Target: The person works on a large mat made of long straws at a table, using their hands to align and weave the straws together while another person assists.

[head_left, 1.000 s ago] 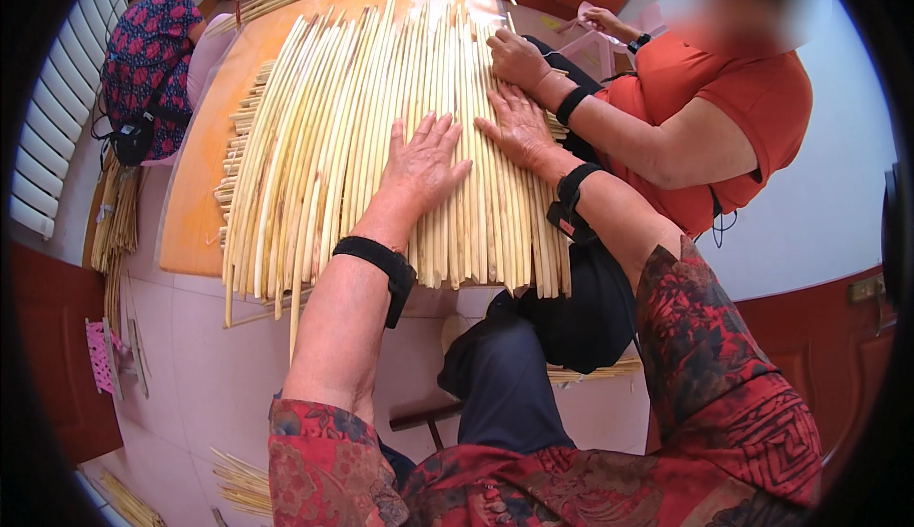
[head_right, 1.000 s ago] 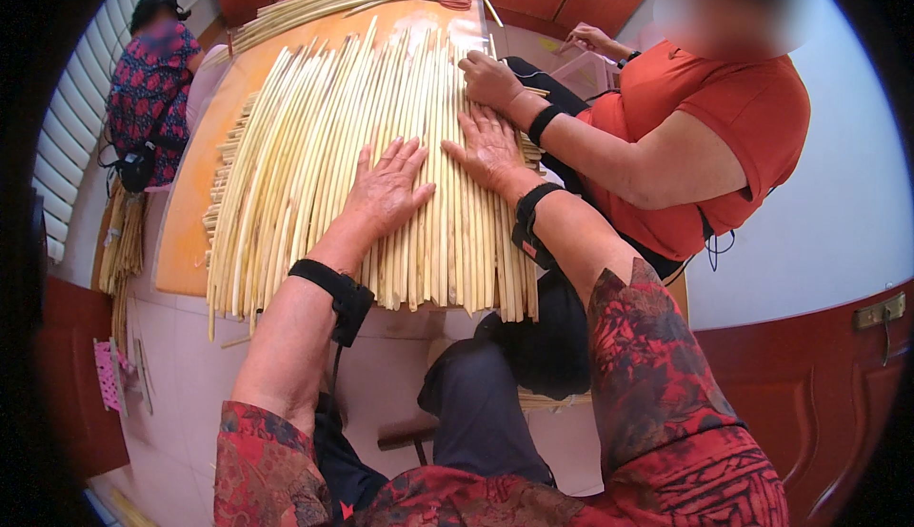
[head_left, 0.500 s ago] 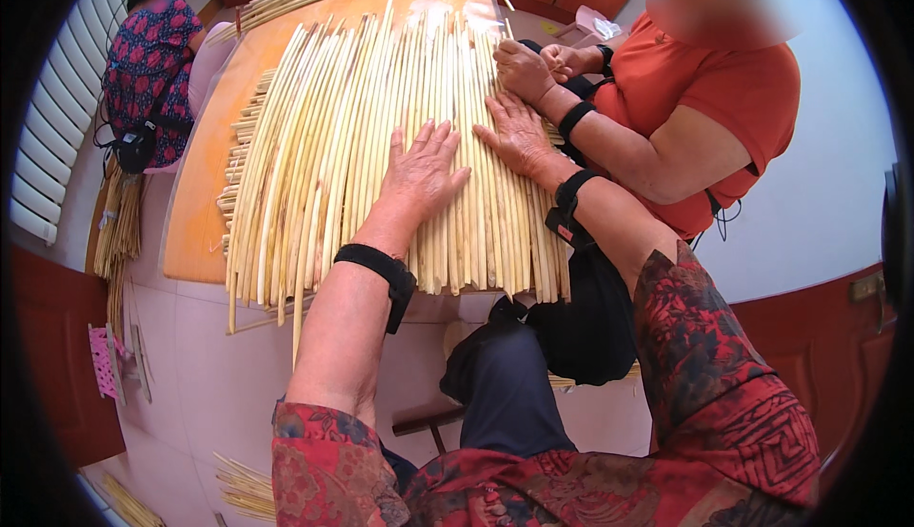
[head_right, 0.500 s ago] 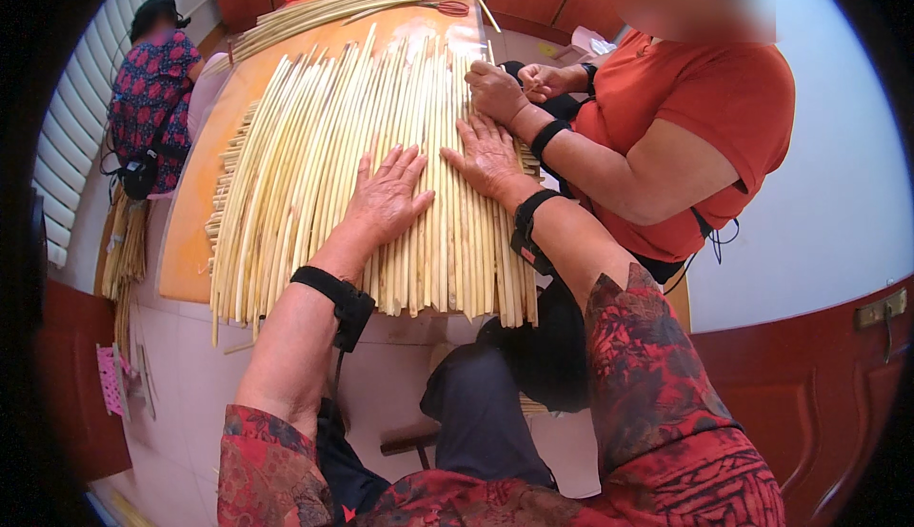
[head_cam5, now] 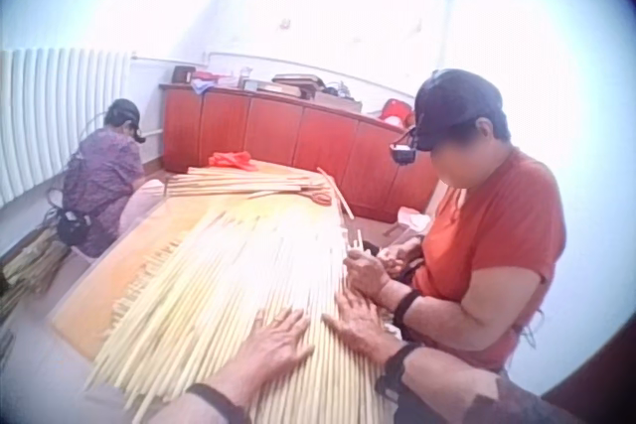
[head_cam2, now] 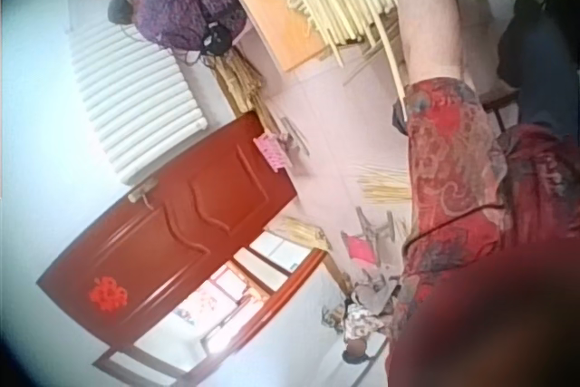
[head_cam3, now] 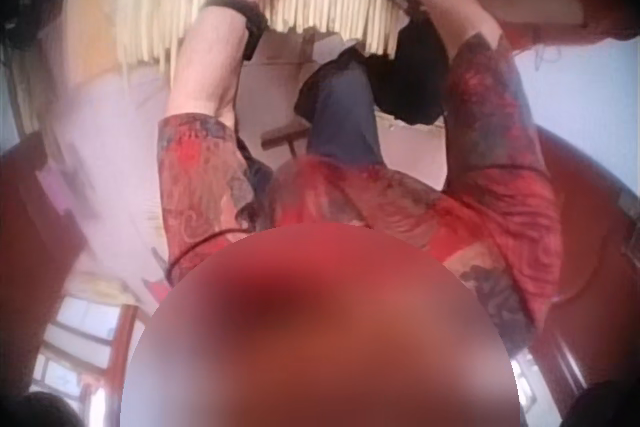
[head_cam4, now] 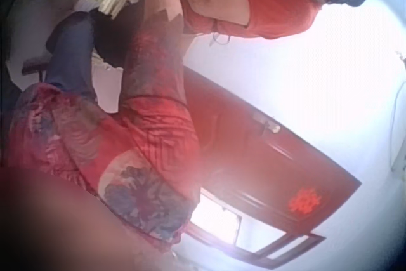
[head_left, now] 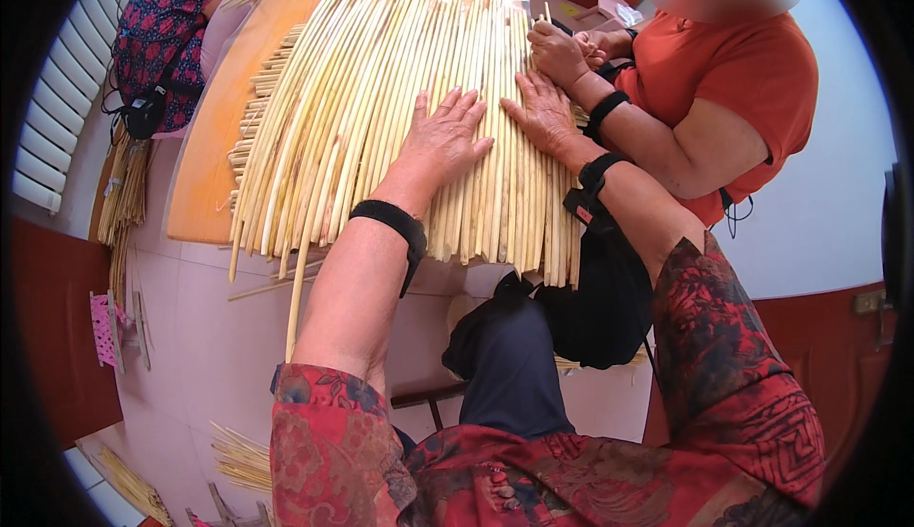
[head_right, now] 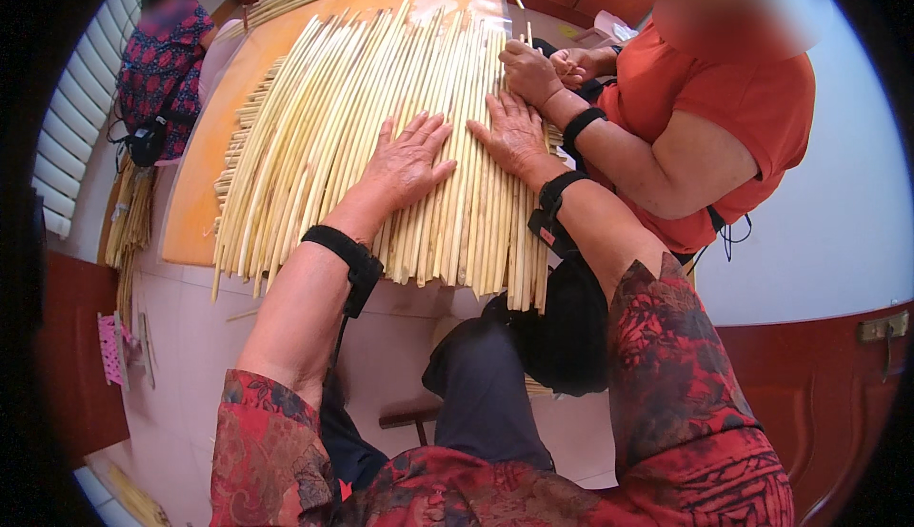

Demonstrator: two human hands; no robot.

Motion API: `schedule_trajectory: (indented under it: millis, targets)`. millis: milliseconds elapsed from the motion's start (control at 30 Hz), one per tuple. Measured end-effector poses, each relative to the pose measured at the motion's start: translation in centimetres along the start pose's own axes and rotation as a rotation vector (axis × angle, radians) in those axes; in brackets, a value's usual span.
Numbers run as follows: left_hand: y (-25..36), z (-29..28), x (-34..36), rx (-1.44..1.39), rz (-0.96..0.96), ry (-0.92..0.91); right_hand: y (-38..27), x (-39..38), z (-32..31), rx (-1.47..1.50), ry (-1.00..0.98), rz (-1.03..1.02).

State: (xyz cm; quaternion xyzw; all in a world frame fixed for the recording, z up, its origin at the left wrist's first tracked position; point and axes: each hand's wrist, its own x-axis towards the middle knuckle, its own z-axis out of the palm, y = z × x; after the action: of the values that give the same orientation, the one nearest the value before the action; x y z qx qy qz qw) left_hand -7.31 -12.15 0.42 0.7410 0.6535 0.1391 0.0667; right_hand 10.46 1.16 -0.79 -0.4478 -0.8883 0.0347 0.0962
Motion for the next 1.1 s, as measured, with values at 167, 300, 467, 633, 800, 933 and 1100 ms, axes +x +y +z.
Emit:
schedule_trajectory:
  millis: [167, 300, 467, 633, 800, 933, 1100]
  targets:
    - [0.2, -0.5, 0.2, -0.007, -0.006, -0.029, -0.1, -0.2, -0.6, 0.012, -0.025, 0.000]
    - [0.2, -0.4, 0.1, -0.008, -0.009, -0.031, -0.4, -0.3, -0.9, -0.014, -0.018, -0.005]
    - [0.1, -0.1, 0.1, 0.003, -0.005, -0.025, -0.7, -0.4, -1.1, -0.009, -0.040, 0.024]
    - [0.1, -0.5, 0.0, -0.006, -0.015, -0.031, -0.9, -0.3, -1.4, 0.005, -0.065, 0.043]
    - [0.3, -0.7, 0.1, -0.014, -0.021, -0.060, -1.0, -0.5, -1.5, 0.026, -0.072, 0.036]
    - [0.3, -0.6, 0.0, -0.024, -0.021, -0.063, -1.1, -0.4, -1.7, 0.003, -0.092, 0.044]
    - [0.1, -0.2, 0.1, -0.043, -0.009, -0.038, -1.0, -0.5, -1.6, 0.000, -0.074, 0.043]
